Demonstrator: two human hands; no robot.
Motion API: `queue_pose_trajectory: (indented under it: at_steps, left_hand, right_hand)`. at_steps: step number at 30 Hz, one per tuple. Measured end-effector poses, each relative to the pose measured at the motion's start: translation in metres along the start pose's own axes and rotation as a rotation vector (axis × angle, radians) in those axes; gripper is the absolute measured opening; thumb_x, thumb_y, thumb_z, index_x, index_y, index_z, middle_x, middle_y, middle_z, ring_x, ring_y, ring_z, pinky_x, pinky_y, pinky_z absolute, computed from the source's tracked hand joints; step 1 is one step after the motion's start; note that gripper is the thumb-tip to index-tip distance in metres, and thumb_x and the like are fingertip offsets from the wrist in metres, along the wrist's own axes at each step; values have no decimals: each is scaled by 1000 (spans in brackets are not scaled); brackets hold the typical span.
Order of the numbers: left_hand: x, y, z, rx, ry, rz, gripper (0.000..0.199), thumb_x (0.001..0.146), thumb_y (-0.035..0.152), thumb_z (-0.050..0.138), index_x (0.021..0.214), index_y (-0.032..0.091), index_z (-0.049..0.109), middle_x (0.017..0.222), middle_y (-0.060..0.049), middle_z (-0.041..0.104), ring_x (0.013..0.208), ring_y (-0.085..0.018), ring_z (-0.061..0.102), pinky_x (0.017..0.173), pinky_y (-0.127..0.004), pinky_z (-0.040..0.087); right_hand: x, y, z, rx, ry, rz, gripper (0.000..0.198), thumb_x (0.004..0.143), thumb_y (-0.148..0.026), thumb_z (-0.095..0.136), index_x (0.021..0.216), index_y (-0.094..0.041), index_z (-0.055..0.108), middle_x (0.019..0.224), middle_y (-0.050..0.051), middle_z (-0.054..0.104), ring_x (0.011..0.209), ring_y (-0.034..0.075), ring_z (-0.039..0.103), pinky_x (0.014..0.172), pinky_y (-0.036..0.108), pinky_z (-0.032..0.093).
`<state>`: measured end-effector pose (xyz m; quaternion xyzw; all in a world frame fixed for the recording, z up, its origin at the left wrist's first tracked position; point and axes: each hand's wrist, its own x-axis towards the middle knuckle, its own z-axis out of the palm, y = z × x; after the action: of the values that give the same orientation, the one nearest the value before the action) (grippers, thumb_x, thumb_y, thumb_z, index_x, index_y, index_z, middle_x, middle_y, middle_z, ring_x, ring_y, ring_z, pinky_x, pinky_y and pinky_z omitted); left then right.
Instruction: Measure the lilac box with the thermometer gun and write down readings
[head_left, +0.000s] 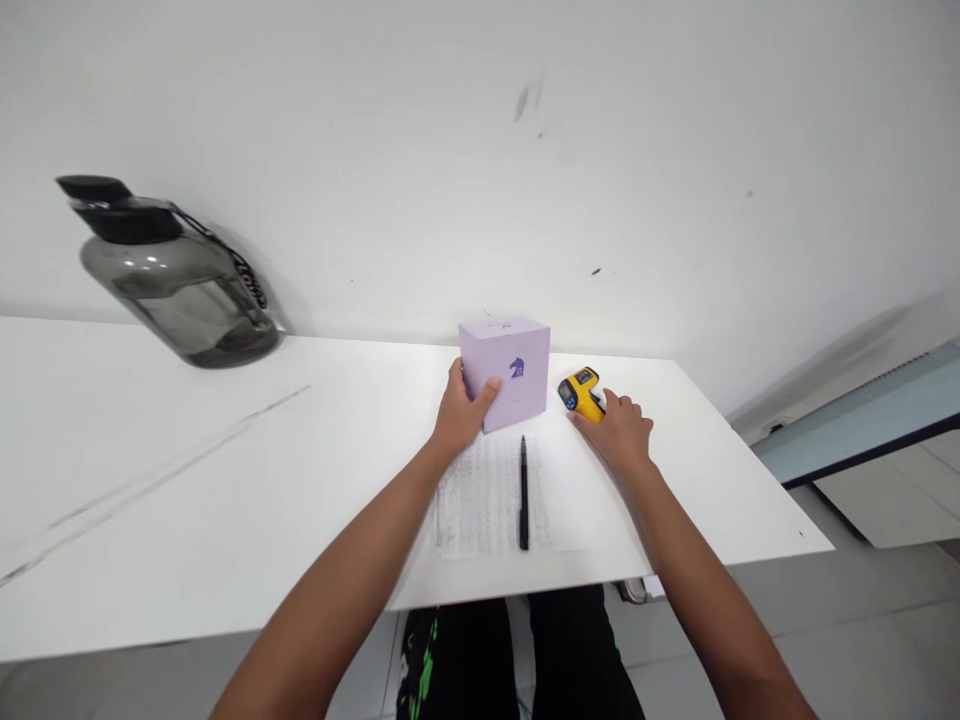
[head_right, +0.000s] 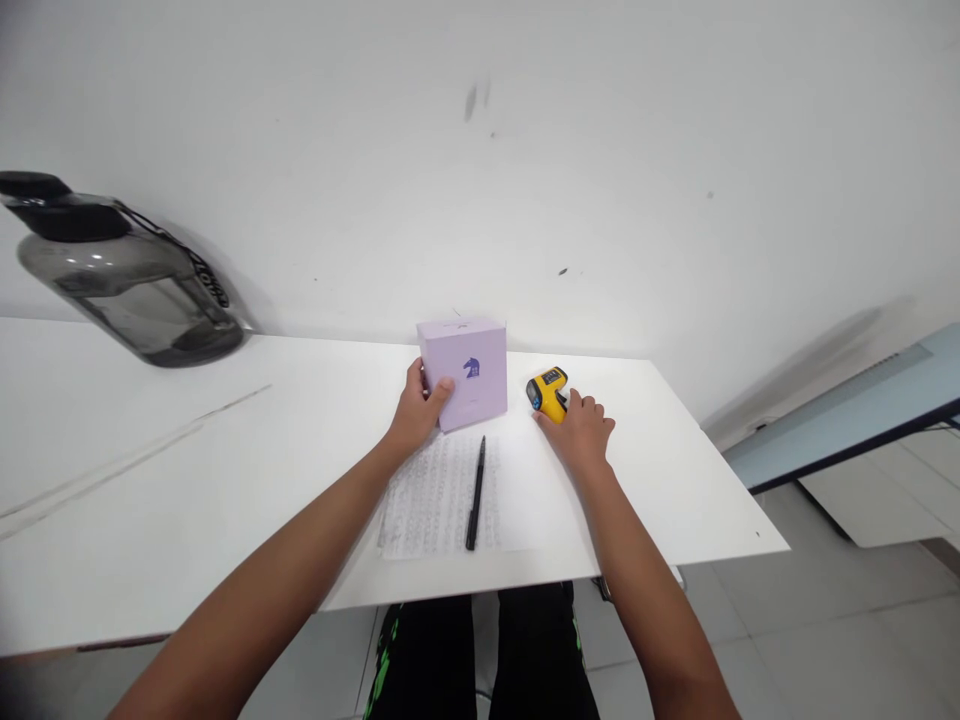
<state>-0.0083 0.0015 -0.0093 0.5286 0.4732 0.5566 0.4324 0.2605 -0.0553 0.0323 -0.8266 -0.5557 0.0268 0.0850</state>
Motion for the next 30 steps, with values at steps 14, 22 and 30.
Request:
queue_pose_trajectory:
  at_steps: [14,22,30]
  left_hand:
    - [0,-1,0,-3,-4,4,91,91,73,88,161,27,53,165,-22,69,152,-43,70,128,-65,57]
    - [1,0,0,32,3,-15,94,92,70,87,165,24,50,167,-25,68,152,-45,69,130,-67,54]
    - [0,-2,0,65,18,36,96,90,71,87,164,22,50,165,-24,70,151,-45,70,130,-66,54]
  right_hand:
    - [5,13,19,445,296,-184,55,105,-57,63,145,-20,71,129,17,71,120,36,73,97,48,62]
    - [-41,-16,35,1294,349,-359,60,106,-84,59,128,-29,59,91,1,64,75,23,66,66,38,59]
    - [-60,-27,35,1198,40,-449,49,95,-67,84,119,-28,69,94,2,66,87,26,69,74,43,65]
